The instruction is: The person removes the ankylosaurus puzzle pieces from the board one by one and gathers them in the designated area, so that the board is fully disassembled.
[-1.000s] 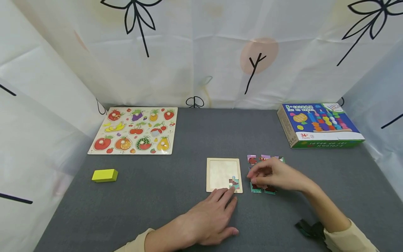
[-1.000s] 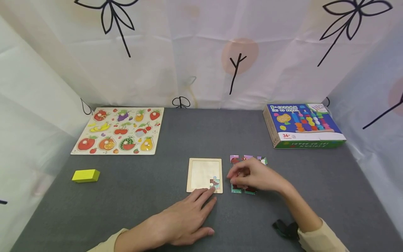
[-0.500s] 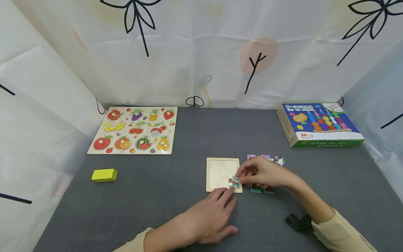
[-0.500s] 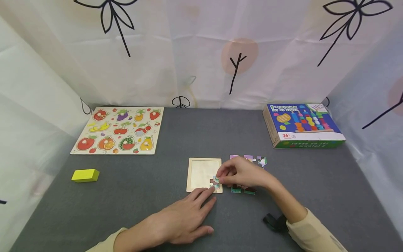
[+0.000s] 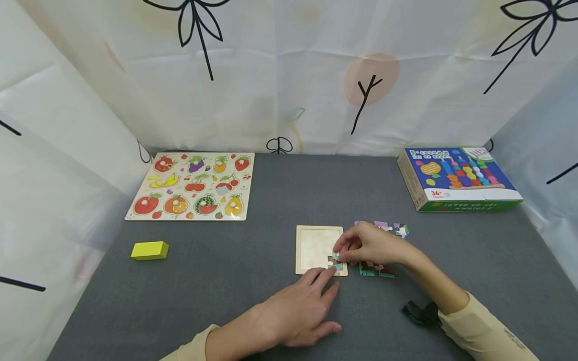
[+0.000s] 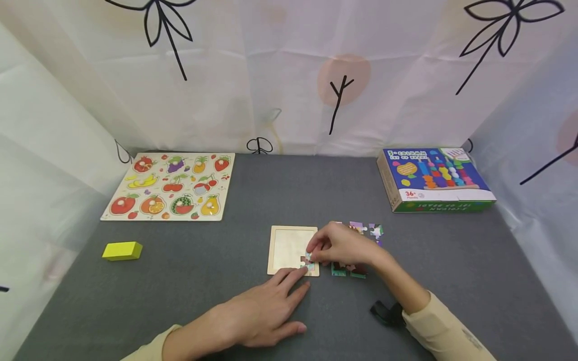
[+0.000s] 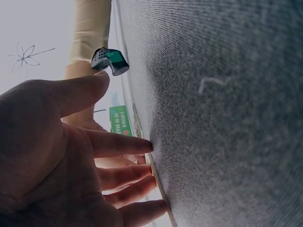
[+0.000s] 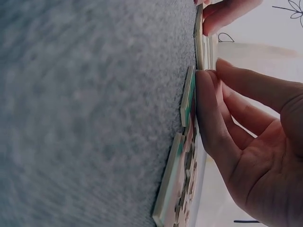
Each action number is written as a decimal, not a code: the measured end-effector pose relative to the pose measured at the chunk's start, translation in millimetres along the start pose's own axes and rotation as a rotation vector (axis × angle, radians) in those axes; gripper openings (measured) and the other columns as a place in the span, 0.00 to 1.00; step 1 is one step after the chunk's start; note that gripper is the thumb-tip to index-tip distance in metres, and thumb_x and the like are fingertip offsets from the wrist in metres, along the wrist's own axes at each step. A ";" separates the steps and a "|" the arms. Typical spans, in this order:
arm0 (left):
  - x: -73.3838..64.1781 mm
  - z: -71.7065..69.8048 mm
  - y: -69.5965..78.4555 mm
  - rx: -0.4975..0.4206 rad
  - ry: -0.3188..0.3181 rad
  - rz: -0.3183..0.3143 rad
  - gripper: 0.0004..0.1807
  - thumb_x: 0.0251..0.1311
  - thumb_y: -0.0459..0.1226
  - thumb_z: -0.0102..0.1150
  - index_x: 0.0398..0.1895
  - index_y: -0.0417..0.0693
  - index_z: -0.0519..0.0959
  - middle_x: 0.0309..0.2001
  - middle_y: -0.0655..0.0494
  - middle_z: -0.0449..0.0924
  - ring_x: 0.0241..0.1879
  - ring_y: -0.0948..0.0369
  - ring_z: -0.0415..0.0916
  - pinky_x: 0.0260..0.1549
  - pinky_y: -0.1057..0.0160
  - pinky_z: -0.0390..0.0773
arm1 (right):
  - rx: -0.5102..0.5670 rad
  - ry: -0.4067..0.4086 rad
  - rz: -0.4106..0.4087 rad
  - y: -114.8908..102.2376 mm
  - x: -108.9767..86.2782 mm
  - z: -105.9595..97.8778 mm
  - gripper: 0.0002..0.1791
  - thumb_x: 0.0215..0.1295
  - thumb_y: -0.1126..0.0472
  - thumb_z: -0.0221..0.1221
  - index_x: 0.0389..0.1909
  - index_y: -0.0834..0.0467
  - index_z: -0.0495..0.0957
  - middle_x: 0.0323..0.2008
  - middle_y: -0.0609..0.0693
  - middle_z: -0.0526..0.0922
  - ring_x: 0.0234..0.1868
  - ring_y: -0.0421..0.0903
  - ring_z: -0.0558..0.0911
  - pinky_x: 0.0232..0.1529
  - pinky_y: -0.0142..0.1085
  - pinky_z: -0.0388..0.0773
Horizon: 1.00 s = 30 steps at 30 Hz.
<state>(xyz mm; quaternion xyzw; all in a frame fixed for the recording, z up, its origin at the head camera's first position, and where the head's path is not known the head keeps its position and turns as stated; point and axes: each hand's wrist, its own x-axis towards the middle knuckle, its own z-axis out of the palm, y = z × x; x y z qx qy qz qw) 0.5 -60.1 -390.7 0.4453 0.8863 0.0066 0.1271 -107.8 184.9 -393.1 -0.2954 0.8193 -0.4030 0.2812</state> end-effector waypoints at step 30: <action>-1.2 0.8 1.2 0.066 0.071 0.010 0.39 0.81 0.65 0.45 0.76 0.47 0.75 0.77 0.52 0.66 0.75 0.54 0.65 0.75 0.62 0.73 | 0.021 0.014 -0.044 -0.6 0.3 -1.2 0.07 0.72 0.65 0.69 0.45 0.63 0.88 0.37 0.52 0.92 0.37 0.38 0.88 0.42 0.31 0.87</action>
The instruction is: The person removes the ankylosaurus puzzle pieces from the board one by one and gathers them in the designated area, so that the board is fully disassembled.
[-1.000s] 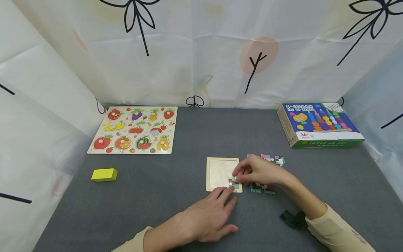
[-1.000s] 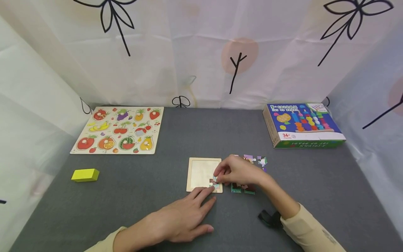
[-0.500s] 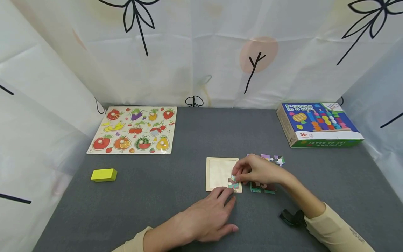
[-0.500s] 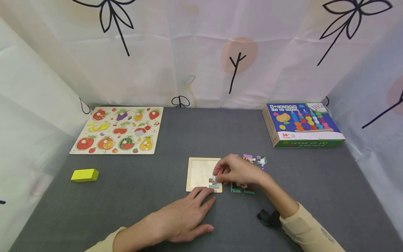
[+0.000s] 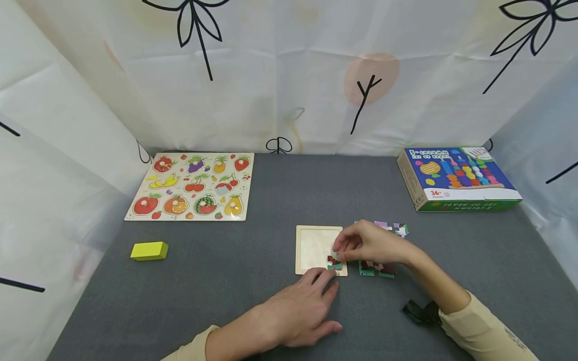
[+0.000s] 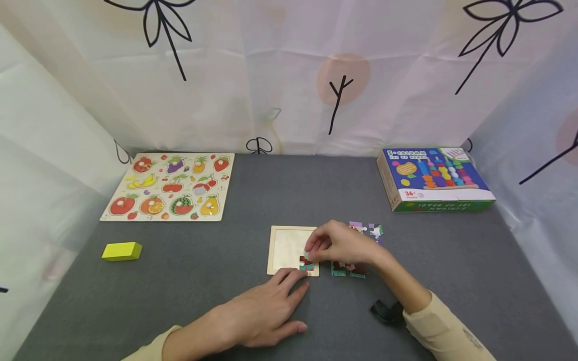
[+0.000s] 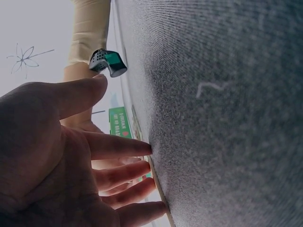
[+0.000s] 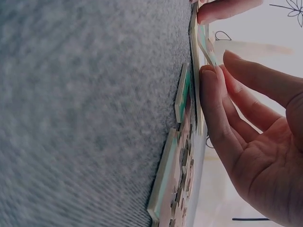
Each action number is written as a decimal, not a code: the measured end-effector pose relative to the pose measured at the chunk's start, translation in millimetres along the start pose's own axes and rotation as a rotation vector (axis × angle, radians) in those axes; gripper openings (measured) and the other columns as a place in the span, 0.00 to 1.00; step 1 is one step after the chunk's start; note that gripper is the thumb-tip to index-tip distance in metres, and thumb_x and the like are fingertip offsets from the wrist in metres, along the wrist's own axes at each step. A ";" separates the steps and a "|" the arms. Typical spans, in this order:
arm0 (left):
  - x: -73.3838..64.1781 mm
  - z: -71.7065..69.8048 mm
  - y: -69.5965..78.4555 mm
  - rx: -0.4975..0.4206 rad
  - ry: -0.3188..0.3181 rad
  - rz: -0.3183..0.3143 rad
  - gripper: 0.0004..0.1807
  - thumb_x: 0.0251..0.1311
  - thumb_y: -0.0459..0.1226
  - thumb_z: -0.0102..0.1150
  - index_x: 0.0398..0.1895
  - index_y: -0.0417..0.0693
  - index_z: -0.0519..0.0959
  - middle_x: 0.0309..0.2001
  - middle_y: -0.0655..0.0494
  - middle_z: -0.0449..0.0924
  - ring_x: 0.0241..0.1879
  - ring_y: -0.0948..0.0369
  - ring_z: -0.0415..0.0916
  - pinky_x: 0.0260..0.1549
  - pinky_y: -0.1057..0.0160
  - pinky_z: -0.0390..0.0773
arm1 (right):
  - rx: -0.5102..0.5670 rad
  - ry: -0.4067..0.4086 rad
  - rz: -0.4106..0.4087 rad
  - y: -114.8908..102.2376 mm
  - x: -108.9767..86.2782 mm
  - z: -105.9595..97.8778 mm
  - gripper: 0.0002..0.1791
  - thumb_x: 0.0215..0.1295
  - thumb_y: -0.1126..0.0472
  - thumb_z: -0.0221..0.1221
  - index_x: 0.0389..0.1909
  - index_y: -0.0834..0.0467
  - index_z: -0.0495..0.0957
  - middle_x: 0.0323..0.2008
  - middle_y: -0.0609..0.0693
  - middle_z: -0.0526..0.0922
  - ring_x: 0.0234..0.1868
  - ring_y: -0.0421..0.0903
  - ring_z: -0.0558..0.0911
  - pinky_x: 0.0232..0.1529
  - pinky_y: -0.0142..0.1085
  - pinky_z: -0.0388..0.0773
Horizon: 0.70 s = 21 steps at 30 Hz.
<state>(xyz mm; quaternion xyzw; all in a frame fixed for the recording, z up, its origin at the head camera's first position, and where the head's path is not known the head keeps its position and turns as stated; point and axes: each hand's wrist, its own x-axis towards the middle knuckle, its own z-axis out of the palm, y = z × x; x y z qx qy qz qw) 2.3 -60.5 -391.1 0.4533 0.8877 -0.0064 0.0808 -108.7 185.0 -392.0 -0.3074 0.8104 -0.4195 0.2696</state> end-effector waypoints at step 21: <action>1.1 -1.2 -0.6 -0.013 -0.033 0.011 0.39 0.81 0.65 0.43 0.77 0.47 0.74 0.78 0.52 0.67 0.76 0.54 0.64 0.77 0.60 0.70 | 0.050 0.081 0.045 -4.2 -20.8 -5.1 0.05 0.74 0.67 0.67 0.47 0.63 0.85 0.38 0.54 0.89 0.36 0.39 0.87 0.42 0.31 0.87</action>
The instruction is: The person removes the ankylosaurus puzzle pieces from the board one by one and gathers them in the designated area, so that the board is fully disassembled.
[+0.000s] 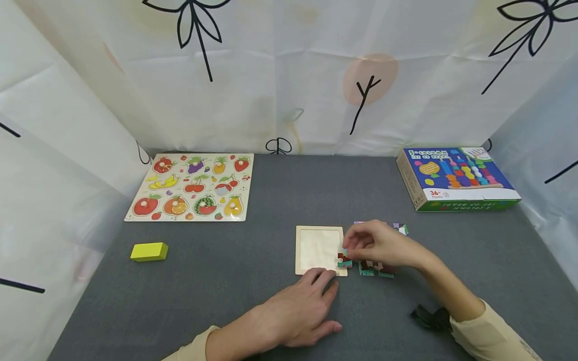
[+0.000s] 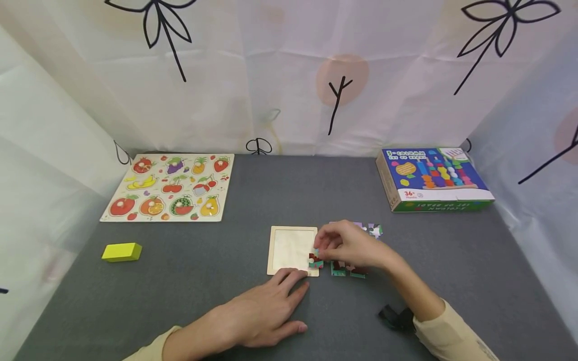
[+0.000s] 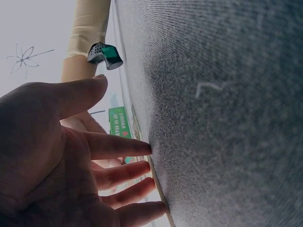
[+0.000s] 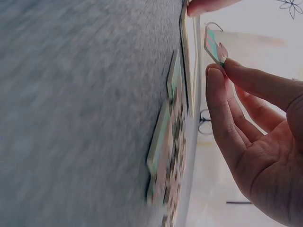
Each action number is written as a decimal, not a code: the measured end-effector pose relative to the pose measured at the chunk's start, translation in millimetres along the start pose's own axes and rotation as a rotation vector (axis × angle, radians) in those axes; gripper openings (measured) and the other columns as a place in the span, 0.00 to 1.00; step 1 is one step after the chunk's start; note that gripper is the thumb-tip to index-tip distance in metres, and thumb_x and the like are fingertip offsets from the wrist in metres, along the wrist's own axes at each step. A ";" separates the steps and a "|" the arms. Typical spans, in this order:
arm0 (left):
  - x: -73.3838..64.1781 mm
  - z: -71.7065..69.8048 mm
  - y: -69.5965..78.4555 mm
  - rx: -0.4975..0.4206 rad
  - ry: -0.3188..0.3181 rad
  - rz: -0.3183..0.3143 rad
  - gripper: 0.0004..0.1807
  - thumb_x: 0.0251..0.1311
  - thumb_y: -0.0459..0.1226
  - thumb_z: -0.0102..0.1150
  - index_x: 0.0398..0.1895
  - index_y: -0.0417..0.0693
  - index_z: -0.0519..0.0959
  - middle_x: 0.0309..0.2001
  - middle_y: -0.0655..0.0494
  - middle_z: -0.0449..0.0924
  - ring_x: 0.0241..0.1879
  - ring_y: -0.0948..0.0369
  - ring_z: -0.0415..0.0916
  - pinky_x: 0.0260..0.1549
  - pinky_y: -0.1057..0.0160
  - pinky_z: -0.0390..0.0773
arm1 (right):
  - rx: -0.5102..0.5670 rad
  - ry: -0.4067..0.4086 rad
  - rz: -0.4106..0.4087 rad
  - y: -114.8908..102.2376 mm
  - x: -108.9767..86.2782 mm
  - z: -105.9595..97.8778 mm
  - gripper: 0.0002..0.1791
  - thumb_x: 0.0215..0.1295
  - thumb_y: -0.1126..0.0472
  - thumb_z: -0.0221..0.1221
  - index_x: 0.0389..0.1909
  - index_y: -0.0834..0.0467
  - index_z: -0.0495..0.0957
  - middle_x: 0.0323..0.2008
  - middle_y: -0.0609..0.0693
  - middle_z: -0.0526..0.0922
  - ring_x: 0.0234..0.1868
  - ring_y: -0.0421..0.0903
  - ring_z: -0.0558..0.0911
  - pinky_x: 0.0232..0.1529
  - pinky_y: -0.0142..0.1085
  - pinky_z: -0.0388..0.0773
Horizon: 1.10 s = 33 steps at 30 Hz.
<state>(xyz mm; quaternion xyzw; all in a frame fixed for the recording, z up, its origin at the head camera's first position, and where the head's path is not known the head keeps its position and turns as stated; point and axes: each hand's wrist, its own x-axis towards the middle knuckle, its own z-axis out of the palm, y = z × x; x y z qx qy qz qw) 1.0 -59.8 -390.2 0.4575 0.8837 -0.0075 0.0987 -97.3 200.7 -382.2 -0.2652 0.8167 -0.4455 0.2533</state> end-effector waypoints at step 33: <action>1.3 0.2 -1.4 -0.062 -0.048 -0.009 0.40 0.80 0.66 0.44 0.78 0.49 0.73 0.81 0.52 0.63 0.78 0.54 0.62 0.76 0.60 0.72 | 0.024 0.011 0.062 54.5 -86.6 -48.6 0.11 0.74 0.76 0.58 0.52 0.71 0.83 0.40 0.51 0.89 0.38 0.33 0.87 0.39 0.35 0.89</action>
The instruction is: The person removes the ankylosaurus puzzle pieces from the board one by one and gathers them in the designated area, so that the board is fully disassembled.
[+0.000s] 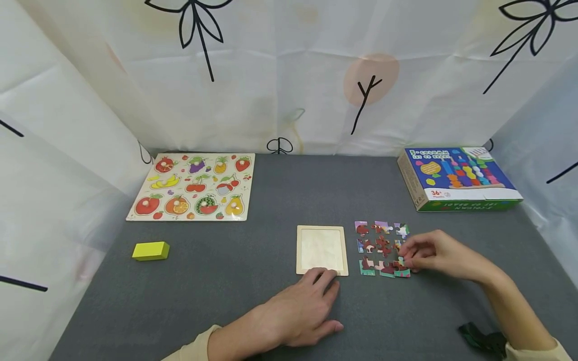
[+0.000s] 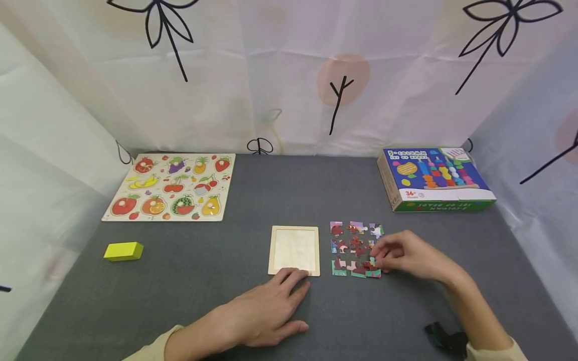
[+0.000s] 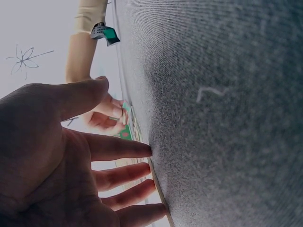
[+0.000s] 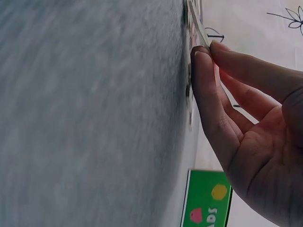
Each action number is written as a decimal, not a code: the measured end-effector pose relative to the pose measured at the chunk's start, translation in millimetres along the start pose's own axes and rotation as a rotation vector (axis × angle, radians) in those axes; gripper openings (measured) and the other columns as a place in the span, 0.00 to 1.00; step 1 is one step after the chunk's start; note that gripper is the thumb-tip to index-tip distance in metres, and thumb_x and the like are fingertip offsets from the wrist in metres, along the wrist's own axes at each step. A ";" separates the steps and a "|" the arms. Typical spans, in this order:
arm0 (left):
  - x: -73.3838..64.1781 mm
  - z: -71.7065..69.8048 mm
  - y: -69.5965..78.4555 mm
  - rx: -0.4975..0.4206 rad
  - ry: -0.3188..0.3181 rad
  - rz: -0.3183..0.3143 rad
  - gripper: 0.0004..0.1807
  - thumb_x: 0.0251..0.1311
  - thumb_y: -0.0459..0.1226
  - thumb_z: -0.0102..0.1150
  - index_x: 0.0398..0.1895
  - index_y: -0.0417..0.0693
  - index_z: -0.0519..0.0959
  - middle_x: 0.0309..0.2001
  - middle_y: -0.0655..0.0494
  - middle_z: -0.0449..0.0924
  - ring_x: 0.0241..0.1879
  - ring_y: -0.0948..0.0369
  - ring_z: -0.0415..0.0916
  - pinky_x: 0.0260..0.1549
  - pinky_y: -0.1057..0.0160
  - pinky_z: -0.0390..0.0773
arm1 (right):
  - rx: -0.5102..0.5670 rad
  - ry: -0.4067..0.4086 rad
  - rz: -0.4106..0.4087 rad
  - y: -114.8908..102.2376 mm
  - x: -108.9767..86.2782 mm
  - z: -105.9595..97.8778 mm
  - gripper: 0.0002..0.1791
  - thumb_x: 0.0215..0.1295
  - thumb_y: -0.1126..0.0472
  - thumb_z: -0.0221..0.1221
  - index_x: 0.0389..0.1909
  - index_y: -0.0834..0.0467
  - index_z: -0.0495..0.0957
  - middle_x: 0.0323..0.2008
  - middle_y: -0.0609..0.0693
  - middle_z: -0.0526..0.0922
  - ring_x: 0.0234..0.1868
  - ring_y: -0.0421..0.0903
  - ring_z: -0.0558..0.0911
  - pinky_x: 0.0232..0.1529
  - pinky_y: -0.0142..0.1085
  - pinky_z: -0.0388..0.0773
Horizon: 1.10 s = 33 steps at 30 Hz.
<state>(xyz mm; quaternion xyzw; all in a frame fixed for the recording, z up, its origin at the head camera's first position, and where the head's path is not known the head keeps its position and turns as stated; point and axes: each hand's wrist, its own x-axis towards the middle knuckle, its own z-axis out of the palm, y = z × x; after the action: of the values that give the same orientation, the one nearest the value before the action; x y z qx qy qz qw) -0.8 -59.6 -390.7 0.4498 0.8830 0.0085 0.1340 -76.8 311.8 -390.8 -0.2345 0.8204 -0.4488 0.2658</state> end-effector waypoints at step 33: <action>-4.0 -5.1 -9.4 -0.123 -0.023 0.001 0.36 0.82 0.62 0.46 0.78 0.47 0.74 0.81 0.56 0.62 0.79 0.58 0.61 0.68 0.66 0.79 | -0.030 0.044 0.166 2.6 -9.0 -6.2 0.14 0.77 0.69 0.62 0.57 0.73 0.83 0.43 0.54 0.91 0.38 0.33 0.88 0.41 0.35 0.90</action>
<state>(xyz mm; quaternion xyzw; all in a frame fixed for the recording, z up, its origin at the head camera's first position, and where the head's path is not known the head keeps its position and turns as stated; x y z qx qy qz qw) -7.2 -67.9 -386.1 0.4414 0.8788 0.0578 0.1717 -74.4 322.5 -388.2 -0.1598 0.8491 -0.4182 0.2803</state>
